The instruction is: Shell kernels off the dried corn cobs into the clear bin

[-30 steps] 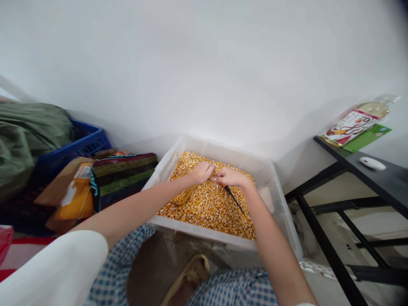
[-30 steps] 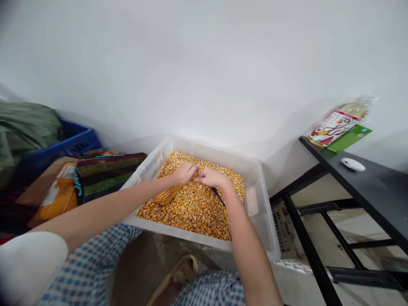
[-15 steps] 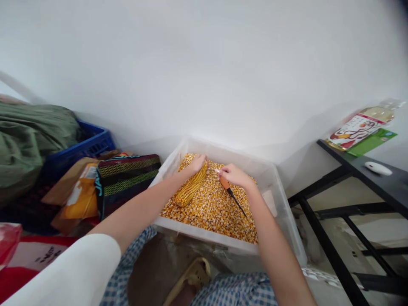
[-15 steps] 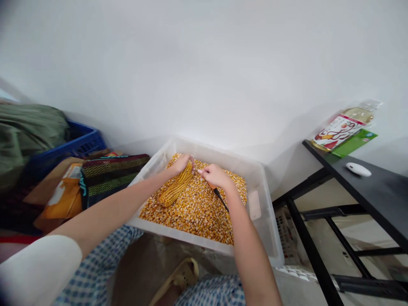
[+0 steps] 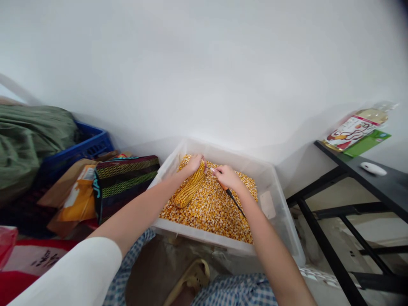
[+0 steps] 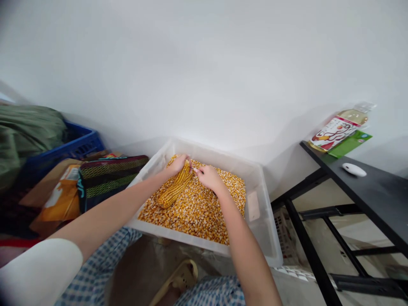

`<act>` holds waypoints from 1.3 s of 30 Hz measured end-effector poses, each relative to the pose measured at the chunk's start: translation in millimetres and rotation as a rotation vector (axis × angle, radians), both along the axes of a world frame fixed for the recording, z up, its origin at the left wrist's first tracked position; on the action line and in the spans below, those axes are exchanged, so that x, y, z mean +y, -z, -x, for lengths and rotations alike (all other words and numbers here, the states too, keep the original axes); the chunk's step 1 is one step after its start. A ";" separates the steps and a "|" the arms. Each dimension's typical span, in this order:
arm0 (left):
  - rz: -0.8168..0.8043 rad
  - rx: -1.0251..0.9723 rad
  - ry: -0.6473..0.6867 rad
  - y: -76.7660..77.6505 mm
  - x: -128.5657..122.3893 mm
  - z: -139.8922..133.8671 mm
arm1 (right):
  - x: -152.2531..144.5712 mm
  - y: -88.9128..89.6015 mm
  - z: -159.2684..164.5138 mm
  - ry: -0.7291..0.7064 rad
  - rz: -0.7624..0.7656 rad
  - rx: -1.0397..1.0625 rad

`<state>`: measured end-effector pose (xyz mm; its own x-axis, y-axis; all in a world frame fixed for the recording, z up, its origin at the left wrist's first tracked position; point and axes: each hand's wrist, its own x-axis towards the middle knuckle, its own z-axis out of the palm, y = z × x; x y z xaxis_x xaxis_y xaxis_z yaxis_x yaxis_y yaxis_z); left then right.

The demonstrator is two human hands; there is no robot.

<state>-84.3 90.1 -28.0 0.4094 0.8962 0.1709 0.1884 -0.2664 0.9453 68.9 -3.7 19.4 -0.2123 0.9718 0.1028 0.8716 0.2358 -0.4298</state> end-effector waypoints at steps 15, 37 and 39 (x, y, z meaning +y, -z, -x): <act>-0.058 0.099 -0.017 -2.9 -2.0 0.6 | 2.7 5.3 -6.6 -0.095 -0.054 0.006; -0.048 0.061 0.008 -2.5 -3.1 0.7 | -2.0 -10.2 -4.6 -0.039 0.052 -0.014; -0.067 0.078 -0.001 -3.2 -3.7 1.0 | -1.9 -8.8 -2.4 -0.033 0.033 -0.033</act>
